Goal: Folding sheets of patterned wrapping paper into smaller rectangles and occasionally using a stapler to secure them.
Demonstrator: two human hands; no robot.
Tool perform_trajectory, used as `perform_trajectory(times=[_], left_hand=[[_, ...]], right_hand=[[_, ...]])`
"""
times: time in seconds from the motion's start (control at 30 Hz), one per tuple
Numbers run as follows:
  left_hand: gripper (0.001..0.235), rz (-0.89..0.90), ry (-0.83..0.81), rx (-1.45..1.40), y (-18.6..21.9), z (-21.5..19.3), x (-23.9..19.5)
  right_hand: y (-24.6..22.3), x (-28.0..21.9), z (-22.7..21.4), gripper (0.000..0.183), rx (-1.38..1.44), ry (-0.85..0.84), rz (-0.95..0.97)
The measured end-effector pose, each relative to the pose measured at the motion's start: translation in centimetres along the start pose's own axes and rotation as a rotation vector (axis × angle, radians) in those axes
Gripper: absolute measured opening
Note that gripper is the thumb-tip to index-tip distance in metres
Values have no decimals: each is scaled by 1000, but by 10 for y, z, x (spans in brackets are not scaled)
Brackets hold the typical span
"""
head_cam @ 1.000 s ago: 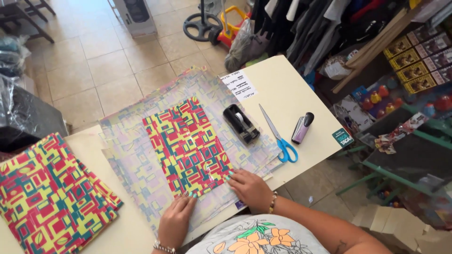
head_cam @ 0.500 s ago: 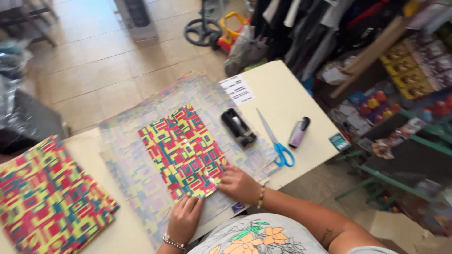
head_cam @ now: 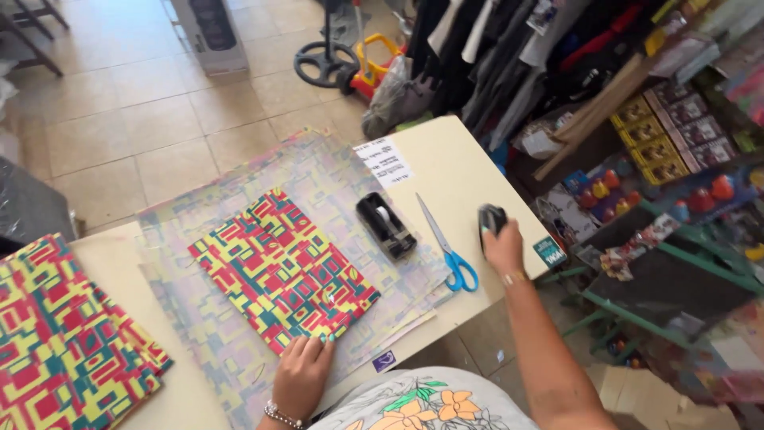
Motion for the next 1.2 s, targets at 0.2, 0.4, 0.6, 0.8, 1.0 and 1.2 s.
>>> perform_trajectory(times=[0.2,0.4,0.6,0.8,1.0,1.2], left_hand=[[11,-92,174,13,3,-11,22],[13,-82,282,-35,23,-32,46],[6,-9,252,-47,34,-43,48],[8,-17,279,-18,44,-46,48],[9,-71,259,12,40,-33,36],[11,-87,266,12,37,-26,32]], right_hand=[[-90,-160,-50,40,322,-720,193],[-133,-222,13,65,-23,-1058,-470],[-174,-236,9,82,324,-1096,-305],[-175,-248,26,63,469,-1157,-219],[-174,-247,37,63,325,-1085,-259],[-165,-247,44,56,339,-1103,-223]])
Point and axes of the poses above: each hand's wrist, its own x-axis towards the middle knuckle, its own z-axis out of the palm, y = z × x, the point moved 3 cm from there along x, towards the middle knuckle, and after that the axes turned 11 degrees about -x, right-handed, at the moved point
